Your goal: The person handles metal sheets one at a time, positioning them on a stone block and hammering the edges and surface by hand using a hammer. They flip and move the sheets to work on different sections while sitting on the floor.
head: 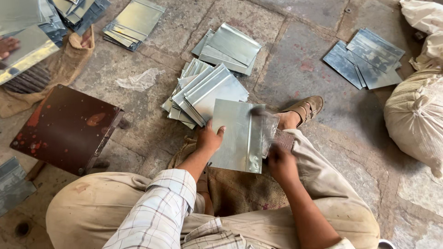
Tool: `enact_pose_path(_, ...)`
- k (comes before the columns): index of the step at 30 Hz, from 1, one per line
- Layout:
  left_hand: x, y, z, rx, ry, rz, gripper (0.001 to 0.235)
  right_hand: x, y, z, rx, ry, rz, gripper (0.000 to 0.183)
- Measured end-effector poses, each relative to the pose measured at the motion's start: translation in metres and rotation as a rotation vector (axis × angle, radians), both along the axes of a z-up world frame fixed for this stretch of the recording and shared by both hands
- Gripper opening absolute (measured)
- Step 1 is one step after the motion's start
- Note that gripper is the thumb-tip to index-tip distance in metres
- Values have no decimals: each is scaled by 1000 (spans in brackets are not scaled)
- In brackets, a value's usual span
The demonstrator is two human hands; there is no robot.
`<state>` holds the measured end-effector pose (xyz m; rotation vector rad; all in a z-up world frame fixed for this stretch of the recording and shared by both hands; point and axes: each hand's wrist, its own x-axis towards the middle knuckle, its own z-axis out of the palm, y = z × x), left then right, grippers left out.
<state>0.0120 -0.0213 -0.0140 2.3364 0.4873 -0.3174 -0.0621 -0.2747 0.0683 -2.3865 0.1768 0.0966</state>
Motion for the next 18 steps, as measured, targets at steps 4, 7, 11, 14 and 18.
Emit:
enact_pose_path(4, -1, 0, -9, -155, -55, 57, 64, 5, -7, 11, 115, 242, -212, 53)
enact_pose_path(7, 10, 2, -18, -81, -257, 42, 57, 15, -21, 61, 186, -544, -42, 25)
enact_pose_path(11, -4, -1, -34, -91, -274, 36, 55, 5, -71, 98, 437, -1058, 45, 10)
enact_pose_path(14, 4, 0, -29, -131, -255, 54, 54, 5, -96, 64, 277, -1238, -140, 6)
enact_pose_path(18, 4, -1, -23, -138, -212, 63, 57, 10, -79, -26, -1, -711, -348, 23)
